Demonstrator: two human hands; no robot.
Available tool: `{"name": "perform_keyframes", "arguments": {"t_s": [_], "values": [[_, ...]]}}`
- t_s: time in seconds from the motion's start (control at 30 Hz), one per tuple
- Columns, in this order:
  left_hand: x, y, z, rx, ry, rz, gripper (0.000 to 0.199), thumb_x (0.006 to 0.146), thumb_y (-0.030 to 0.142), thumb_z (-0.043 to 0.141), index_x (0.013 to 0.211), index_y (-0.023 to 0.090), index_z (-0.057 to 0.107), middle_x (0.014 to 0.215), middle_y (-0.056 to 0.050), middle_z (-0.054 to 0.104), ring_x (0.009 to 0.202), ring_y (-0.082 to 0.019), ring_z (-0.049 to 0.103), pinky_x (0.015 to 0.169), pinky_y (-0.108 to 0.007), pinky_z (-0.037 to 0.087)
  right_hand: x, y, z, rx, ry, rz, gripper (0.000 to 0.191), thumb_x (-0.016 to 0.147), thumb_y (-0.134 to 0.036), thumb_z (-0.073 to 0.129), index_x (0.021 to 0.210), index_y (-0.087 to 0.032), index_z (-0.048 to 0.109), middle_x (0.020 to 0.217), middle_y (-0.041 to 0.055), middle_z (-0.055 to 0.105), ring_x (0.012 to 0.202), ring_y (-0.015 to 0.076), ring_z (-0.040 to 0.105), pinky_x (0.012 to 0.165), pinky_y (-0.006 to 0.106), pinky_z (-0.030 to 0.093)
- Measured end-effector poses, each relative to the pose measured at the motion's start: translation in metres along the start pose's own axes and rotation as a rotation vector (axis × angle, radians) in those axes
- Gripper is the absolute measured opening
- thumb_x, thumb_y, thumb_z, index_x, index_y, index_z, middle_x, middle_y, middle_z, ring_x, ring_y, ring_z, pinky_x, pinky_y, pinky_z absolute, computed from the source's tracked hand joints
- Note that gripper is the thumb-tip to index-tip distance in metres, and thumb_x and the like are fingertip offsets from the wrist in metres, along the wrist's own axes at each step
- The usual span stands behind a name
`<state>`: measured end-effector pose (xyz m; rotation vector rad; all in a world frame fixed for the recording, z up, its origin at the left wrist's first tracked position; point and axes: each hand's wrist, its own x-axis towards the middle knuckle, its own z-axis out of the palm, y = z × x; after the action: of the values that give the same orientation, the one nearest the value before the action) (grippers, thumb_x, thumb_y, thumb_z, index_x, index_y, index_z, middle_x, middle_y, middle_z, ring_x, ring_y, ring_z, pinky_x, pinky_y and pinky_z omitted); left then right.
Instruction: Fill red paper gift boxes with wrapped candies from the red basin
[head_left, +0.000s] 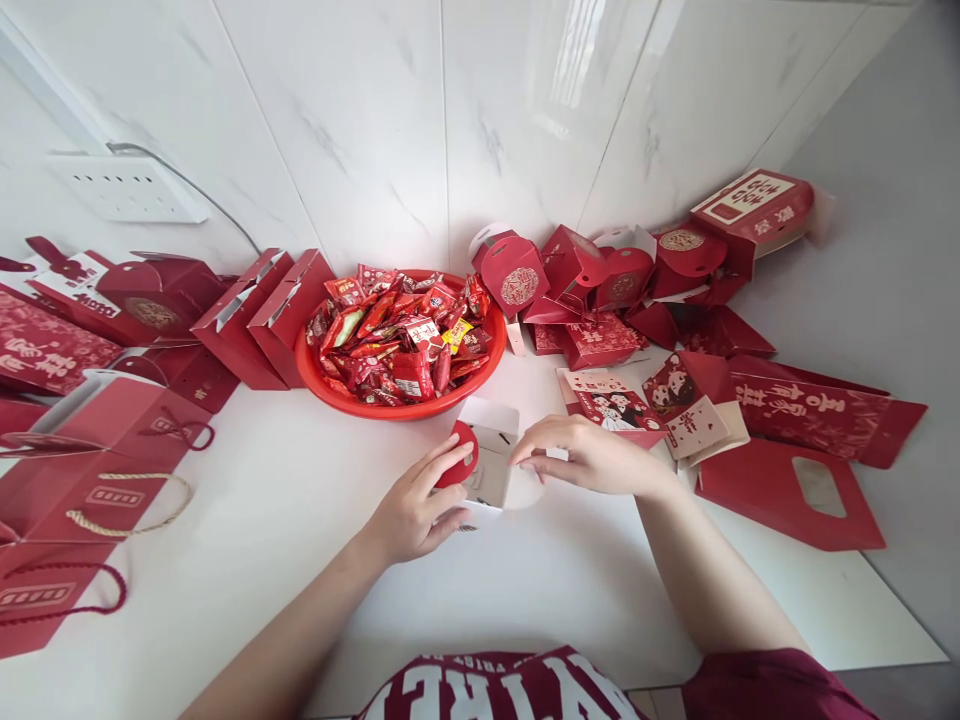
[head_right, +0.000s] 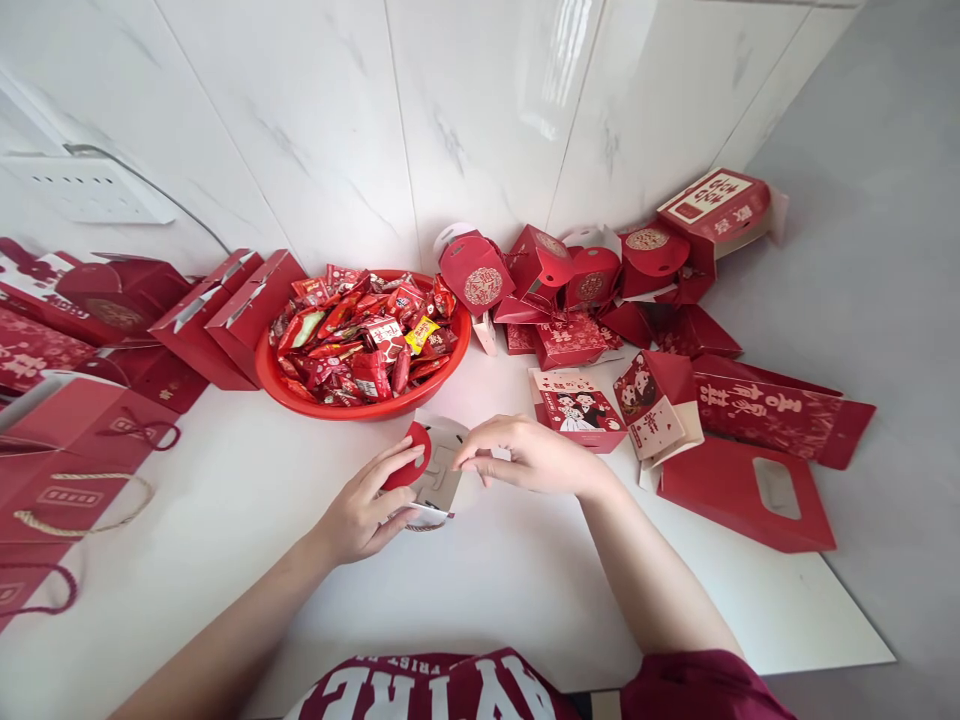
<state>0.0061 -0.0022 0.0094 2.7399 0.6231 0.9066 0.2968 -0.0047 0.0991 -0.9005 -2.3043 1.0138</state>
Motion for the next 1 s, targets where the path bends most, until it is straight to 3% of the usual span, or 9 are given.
{"name": "perform_keyframes", "arguments": {"t_s": [0.2, 0.3, 0.4, 0.53, 0.67, 0.73, 0.83, 0.9, 1.0], "values": [[0.0, -0.004, -0.002, -0.012, 0.016, 0.023, 0.046, 0.091, 0.021, 0.061, 0.137, 0.019, 0.057, 0.161, -0.015, 0.03, 0.147, -0.038, 0.033, 0.111, -0.053, 0.047, 0.002, -0.002, 0.016, -0.275, -0.085, 0.121, 0.024, 0.094, -0.017, 0.06, 0.112, -0.027, 0.073, 0.101, 0.0049, 0.069, 0.087, 0.0191, 0.066, 0.077, 0.03, 0.051], [0.0, -0.003, -0.004, 0.0, 0.04, 0.029, 0.063, 0.092, 0.021, 0.058, 0.151, 0.018, 0.04, 0.16, -0.016, 0.033, 0.145, -0.036, 0.037, 0.112, -0.052, 0.046, 0.005, -0.006, 0.022, -0.438, -0.033, 0.105, 0.02, 0.09, -0.012, 0.064, 0.099, -0.025, 0.077, 0.101, 0.0068, 0.067, 0.093, 0.0221, 0.065, 0.083, 0.036, 0.05], [-0.001, 0.003, -0.005, -0.06, 0.126, -0.1, 0.07, 0.093, 0.023, 0.055, 0.157, 0.019, 0.026, 0.157, -0.016, 0.038, 0.141, -0.033, 0.045, 0.11, -0.048, 0.049, 0.005, -0.007, 0.023, -0.464, -0.017, 0.023, 0.017, 0.09, -0.012, 0.066, 0.088, -0.024, 0.077, 0.108, 0.0077, 0.069, 0.103, 0.0248, 0.064, 0.091, 0.041, 0.047], [-0.002, 0.012, -0.005, -0.18, 0.223, -0.362, 0.059, 0.097, 0.022, 0.051, 0.153, 0.023, 0.035, 0.137, -0.013, 0.06, 0.111, -0.023, 0.066, 0.087, -0.034, 0.061, 0.004, -0.004, 0.022, -0.354, -0.103, -0.061, 0.022, 0.093, -0.012, 0.061, 0.083, -0.024, 0.076, 0.087, 0.003, 0.074, 0.087, 0.0196, 0.066, 0.091, 0.037, 0.047], [0.001, 0.015, -0.007, -0.031, 0.102, -0.494, 0.048, 0.097, 0.029, 0.052, 0.144, 0.024, 0.049, 0.094, -0.006, 0.065, 0.079, -0.018, 0.065, 0.074, -0.031, 0.059, 0.005, 0.001, 0.019, -0.313, -0.15, -0.084, 0.023, 0.096, -0.015, 0.057, 0.085, -0.024, 0.074, 0.079, 0.0012, 0.074, 0.078, 0.0169, 0.067, 0.1, 0.04, 0.043], [0.004, 0.014, -0.009, 0.127, 0.108, -0.473, 0.042, 0.093, 0.036, 0.059, 0.132, 0.023, 0.06, 0.097, -0.008, 0.062, 0.088, -0.023, 0.064, 0.079, -0.037, 0.057, 0.007, 0.004, 0.018, -0.274, -0.17, -0.08, 0.02, 0.095, -0.016, 0.059, 0.087, -0.024, 0.074, 0.084, 0.0007, 0.075, 0.082, 0.0158, 0.069, 0.115, 0.048, 0.03], [0.006, 0.011, -0.013, 0.185, 0.143, -0.387, 0.032, 0.088, 0.038, 0.067, 0.113, 0.019, 0.064, 0.129, -0.015, 0.057, 0.119, -0.033, 0.057, 0.099, -0.049, 0.05, 0.011, 0.014, 0.017, -0.132, -0.215, -0.066, 0.017, 0.095, -0.019, 0.06, 0.09, -0.025, 0.075, 0.089, -0.0005, 0.075, 0.086, 0.0144, 0.071, 0.122, 0.055, 0.011], [0.006, 0.008, -0.014, 0.044, 0.104, -0.33, 0.031, 0.091, 0.032, 0.062, 0.119, 0.019, 0.057, 0.144, -0.015, 0.05, 0.134, -0.033, 0.049, 0.109, -0.049, 0.045, 0.013, 0.024, 0.019, 0.023, -0.233, -0.053, 0.016, 0.095, -0.023, 0.061, 0.092, -0.024, 0.076, 0.091, 0.0008, 0.075, 0.088, 0.0143, 0.07, 0.119, 0.052, 0.025], [0.003, 0.002, -0.012, -0.155, -0.007, -0.317, 0.046, 0.094, 0.032, 0.059, 0.137, 0.021, 0.045, 0.144, -0.014, 0.052, 0.134, -0.028, 0.051, 0.108, -0.043, 0.047, 0.015, 0.04, 0.022, 0.264, -0.207, -0.027, 0.017, 0.094, -0.03, 0.063, 0.095, -0.02, 0.076, 0.098, 0.007, 0.073, 0.093, 0.0164, 0.069, 0.096, 0.036, 0.052]]}}
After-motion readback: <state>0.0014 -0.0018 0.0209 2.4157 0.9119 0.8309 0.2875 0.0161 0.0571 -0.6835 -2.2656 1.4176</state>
